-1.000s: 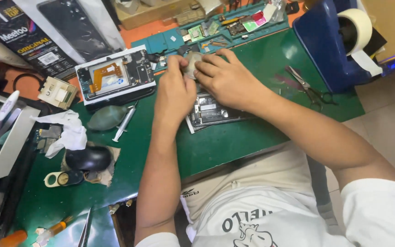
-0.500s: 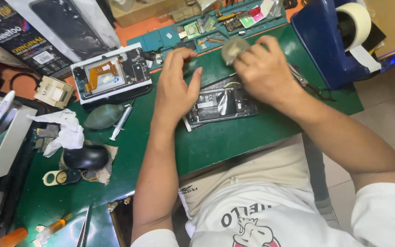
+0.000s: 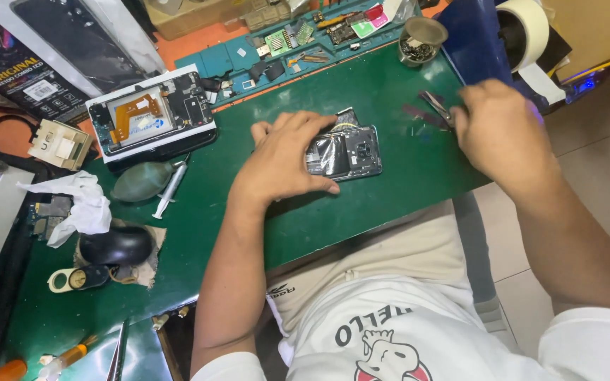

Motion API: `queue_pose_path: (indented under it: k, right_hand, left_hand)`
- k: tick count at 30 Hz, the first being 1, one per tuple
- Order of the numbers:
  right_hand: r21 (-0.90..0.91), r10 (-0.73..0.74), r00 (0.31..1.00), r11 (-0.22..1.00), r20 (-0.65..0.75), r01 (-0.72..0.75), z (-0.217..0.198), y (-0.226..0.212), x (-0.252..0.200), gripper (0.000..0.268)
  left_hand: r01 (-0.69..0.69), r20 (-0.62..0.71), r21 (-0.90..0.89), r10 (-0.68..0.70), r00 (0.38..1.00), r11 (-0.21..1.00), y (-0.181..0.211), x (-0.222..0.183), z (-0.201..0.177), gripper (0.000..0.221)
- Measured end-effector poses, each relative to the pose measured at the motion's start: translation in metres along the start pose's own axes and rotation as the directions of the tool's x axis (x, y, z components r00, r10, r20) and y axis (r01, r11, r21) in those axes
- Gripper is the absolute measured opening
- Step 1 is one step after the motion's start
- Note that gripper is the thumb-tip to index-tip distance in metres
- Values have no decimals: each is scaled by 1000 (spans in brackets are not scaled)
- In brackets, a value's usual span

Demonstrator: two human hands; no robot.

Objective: The person cleans a smartphone with a toothbrush, wipes it with a cloth, and then powers it on. They interact with the touchscreen, enter a number sequence, and connect a charging cable to the device.

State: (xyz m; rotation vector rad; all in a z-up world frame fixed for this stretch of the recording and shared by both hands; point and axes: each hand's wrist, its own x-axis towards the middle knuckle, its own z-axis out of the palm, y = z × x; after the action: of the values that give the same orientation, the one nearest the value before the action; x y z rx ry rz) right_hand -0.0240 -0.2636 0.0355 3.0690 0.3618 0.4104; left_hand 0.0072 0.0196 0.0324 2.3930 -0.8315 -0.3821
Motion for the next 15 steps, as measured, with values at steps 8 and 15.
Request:
queue_pose_path:
  k: [8, 15]
  right_hand:
    - [-16, 230, 950, 973, 209, -232, 18, 5, -38, 19]
    - [-379, 83, 990, 918, -113, -120, -14, 9, -16, 27]
  left_hand:
    - [-10, -66, -5, 9, 998, 1000, -1, 1, 3, 83]
    - [8, -58, 27, -7, 998, 1000, -3, 0, 4, 81]
